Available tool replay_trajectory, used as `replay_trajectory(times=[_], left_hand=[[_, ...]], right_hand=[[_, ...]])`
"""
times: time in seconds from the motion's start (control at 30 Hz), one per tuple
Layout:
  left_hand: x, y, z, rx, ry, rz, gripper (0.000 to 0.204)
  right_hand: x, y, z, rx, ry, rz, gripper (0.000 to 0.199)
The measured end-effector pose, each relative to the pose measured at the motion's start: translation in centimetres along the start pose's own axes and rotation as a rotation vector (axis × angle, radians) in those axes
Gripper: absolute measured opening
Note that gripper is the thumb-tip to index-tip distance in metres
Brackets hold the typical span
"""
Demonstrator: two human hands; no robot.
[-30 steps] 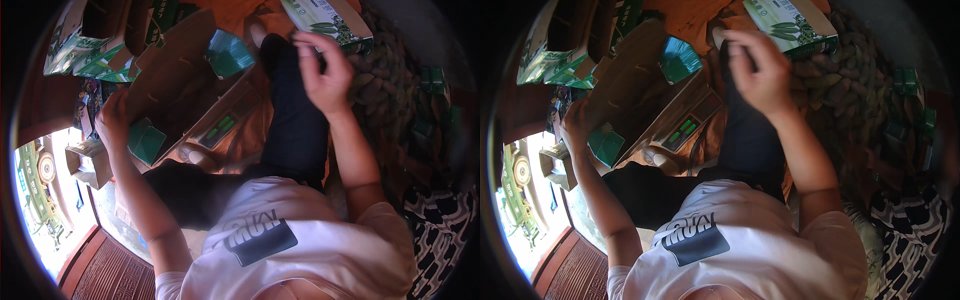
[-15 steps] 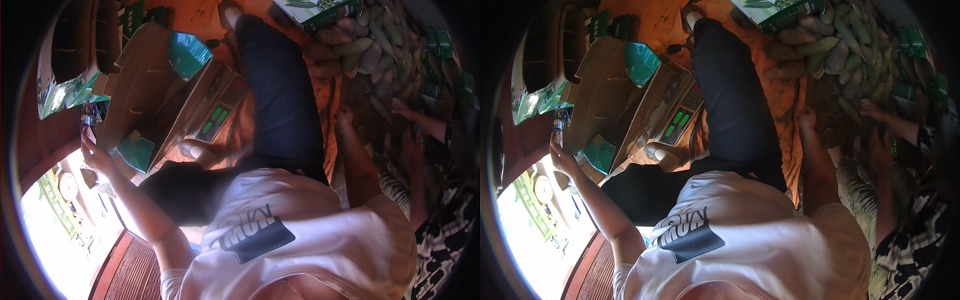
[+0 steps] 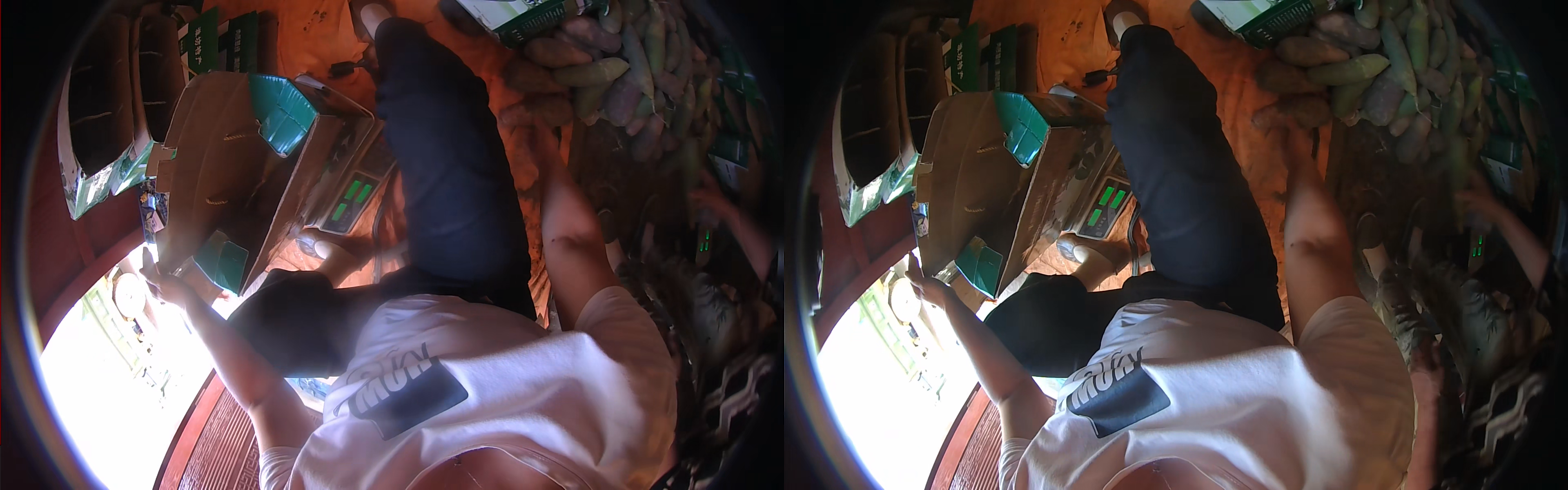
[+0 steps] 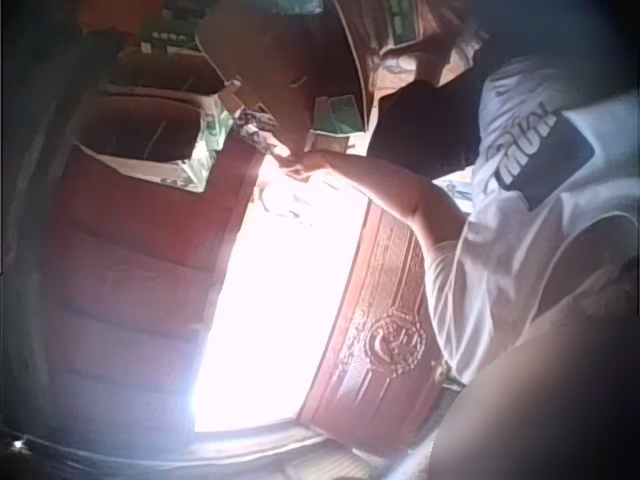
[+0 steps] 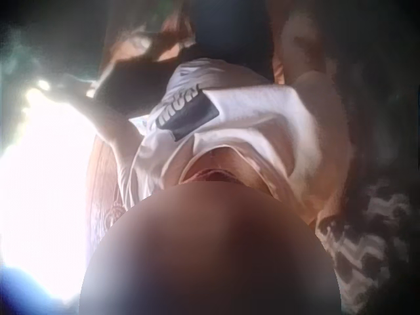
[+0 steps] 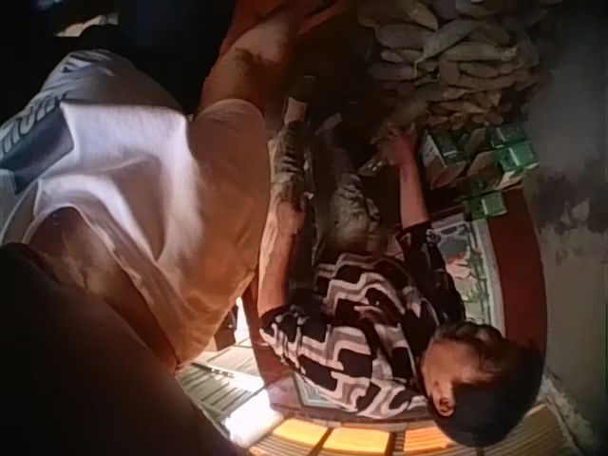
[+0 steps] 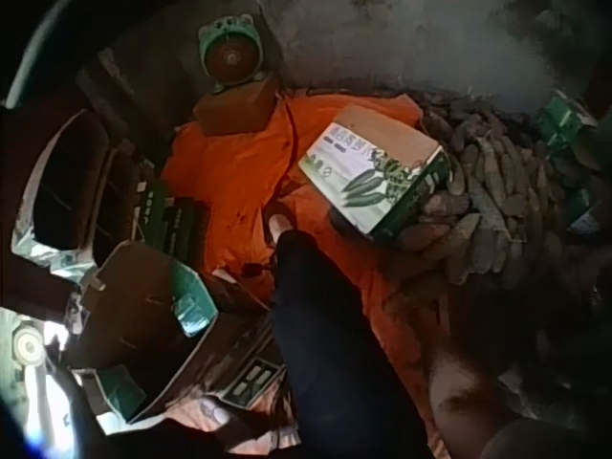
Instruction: Sort and pack large vegetables into boxes for shipping.
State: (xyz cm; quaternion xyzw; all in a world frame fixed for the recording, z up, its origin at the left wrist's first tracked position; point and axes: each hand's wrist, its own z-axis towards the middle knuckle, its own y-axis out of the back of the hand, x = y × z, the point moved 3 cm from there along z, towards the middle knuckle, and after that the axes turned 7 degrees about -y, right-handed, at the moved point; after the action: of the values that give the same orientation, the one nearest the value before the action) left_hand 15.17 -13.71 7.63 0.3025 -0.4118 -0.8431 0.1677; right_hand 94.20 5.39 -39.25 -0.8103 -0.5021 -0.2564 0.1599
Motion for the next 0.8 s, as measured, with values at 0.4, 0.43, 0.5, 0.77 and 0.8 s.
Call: replay_trajectory(times=[0.4,0.43,0.5,0.77,0.8], left_hand=[[0.2,1.3,-0.2,-0.106,0.138,-0.150,0.064],[-0.5,0.7,-0.3,-0.103,0.154,-0.163,0.063],[-1.2,-2.9,-0.6,-0.075,0.190,-0.249,0.062],[-0.2,-1.6,0.9,-0.101,0.054,-0.298,0.064],[-0.1,0.1,1.0,-0.116,0.015,-0.302,0.068]], right_hand=[[2.6,-10.2,-3.5,-0.366,-0.368,0.113,0.048],[2.4,-8.9,-2.7,-0.442,-0.358,0.116,0.049],[2.9,-2.0,0.5,-0.462,-0.253,0.027,0.048],[-1.9,5.0,-8.2,0.095,-0.283,-0.717,0.078],[-2.5,3.5,-11.1,0.122,-0.286,-0.732,0.078]])
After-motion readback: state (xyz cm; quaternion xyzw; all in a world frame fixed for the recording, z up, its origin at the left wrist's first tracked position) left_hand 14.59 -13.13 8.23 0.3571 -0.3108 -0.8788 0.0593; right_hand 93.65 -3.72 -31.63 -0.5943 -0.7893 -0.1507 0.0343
